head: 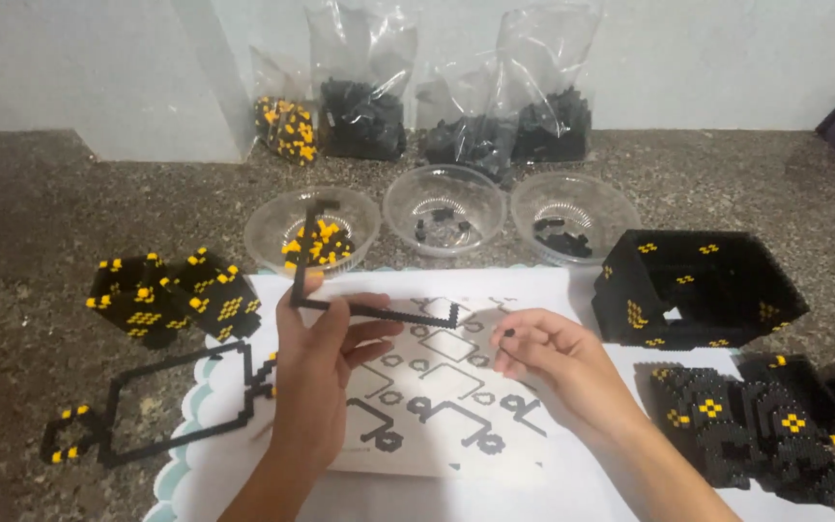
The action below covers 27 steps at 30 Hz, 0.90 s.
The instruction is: Assembling small black plastic blocks onto a template to create a structure.
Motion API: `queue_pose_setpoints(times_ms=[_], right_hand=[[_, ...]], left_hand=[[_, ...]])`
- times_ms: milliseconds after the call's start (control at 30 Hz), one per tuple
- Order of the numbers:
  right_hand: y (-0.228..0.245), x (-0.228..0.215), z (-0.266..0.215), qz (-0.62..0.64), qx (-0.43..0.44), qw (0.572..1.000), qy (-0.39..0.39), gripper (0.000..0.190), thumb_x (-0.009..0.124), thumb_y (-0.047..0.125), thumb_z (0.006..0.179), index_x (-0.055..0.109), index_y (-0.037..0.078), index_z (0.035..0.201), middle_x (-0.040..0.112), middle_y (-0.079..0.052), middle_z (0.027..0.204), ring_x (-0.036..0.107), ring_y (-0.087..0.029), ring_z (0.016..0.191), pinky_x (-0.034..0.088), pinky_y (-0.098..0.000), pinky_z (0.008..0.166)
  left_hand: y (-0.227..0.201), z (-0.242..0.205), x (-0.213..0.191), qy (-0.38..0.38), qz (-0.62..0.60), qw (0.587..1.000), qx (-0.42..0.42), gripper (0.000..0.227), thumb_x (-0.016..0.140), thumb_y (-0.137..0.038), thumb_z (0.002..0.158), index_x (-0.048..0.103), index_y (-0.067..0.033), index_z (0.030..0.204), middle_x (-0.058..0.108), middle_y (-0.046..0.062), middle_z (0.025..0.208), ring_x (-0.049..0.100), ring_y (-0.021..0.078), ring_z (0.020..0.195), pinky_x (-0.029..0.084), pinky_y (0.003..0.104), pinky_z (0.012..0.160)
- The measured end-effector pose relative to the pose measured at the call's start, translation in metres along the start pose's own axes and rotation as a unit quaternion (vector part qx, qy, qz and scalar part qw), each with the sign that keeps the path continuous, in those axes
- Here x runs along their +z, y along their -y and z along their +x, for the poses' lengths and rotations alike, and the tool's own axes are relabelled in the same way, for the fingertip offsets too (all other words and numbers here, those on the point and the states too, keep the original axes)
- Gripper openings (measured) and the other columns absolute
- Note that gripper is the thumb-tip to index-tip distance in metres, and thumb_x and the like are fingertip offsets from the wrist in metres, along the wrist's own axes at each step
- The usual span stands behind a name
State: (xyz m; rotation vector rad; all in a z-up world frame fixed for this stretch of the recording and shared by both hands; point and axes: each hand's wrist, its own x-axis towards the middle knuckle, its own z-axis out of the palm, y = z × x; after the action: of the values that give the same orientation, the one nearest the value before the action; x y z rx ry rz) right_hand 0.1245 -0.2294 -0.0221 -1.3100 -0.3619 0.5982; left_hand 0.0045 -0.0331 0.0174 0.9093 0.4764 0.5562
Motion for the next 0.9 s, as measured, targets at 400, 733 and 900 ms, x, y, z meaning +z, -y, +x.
queue_pose_setpoints(times_ms=[400, 733, 900], right_hand=[[0.003, 0.020, -0.006, 0.031, 0.045, 0.996, -0.074, 0.015, 0.066, -0.009, 0.076, 0.067, -0.006, 0.091, 0.072, -0.021, 0.093, 0.072, -0.033, 0.082, 0.056, -0.0371, 0.086], [0.015, 0.034, -0.012, 0.019, 0.094, 0.989, -0.109, 0.028, 0.061, 0.000, 0.080, 0.069, -0.008, 0.106, 0.072, -0.025, 0.103, 0.068, -0.028, 0.092, 0.054, -0.0323, 0.083], [0.024, 0.044, -0.017, 0.005, 0.116, 0.985, -0.130, 0.031, 0.063, 0.001, 0.078, 0.069, -0.007, 0.107, 0.072, -0.025, 0.103, 0.067, -0.026, 0.100, 0.051, -0.0320, 0.083]], left_hand=[[0.005, -0.010, 0.007, 0.019, 0.081, 0.997, -0.007, 0.030, 0.045, -0.015, 0.092, 0.038, -0.0144, 0.121, 0.072, 0.021, 0.099, 0.069, 0.0318, 0.076, 0.053, 0.036, 0.068], [0.013, -0.009, 0.004, 0.081, 0.122, 0.989, -0.011, 0.039, 0.047, -0.014, 0.091, 0.038, -0.0158, 0.129, 0.073, 0.019, 0.096, 0.069, 0.0273, 0.070, 0.054, 0.034, 0.068], [0.016, -0.008, 0.000, 0.117, 0.146, 0.982, 0.025, 0.044, 0.048, -0.019, 0.089, 0.036, -0.0146, 0.131, 0.074, 0.016, 0.099, 0.071, 0.0236, 0.073, 0.055, 0.032, 0.069]])
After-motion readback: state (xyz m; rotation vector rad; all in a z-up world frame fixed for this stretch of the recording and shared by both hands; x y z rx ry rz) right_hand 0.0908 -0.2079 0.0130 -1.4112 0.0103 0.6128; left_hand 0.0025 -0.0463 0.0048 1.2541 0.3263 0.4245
